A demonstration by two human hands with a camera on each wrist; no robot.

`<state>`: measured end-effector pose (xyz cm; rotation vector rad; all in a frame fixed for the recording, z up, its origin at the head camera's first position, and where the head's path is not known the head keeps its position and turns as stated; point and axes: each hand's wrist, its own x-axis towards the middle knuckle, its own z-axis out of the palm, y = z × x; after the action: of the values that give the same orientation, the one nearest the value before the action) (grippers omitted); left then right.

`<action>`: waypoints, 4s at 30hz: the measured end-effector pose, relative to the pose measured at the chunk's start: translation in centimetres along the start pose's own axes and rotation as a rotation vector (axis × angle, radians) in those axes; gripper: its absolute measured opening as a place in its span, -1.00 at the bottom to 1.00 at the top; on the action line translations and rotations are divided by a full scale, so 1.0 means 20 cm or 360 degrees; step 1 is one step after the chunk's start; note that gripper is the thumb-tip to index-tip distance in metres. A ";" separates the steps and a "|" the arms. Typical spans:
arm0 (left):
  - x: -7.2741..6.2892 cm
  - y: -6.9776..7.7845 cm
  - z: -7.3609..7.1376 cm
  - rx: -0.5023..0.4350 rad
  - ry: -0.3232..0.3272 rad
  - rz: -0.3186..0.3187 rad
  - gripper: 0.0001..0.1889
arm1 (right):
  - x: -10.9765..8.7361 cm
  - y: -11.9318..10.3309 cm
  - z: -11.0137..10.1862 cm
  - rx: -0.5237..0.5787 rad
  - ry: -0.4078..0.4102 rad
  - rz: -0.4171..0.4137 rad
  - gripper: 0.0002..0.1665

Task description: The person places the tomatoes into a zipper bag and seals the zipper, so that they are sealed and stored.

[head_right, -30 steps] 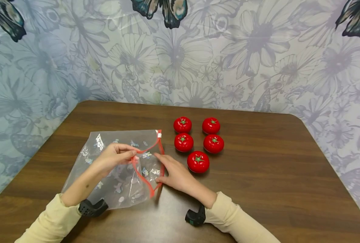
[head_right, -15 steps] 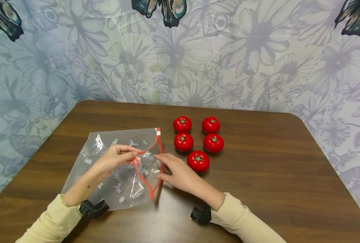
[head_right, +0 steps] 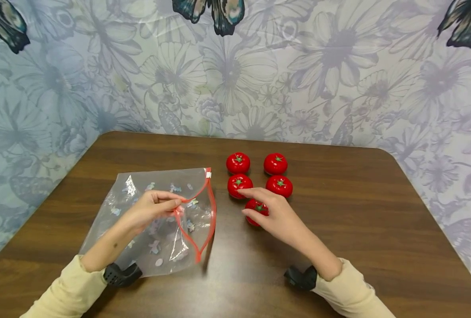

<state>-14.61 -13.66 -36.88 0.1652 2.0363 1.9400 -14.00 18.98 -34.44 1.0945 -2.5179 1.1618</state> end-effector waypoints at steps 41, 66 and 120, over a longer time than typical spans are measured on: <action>0.00 0.00 0.03 -0.0008 -0.0021 -0.0033 -0.73 | -0.17 0.24 -0.01 0.0040 -0.0200 0.0410 -0.23; 0.00 0.00 0.04 0.0015 -0.0028 -0.0046 -0.75 | 0.02 0.06 0.22 0.0287 -0.0290 0.0375 -0.22; -0.01 0.03 0.03 -0.0069 -0.0074 0.0013 -0.71 | 0.09 -0.04 0.39 0.0647 -0.0453 0.0466 -0.67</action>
<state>-14.24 -13.07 -36.28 0.2065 1.9655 1.9650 -13.57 12.03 -38.46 1.0608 -2.8060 1.7737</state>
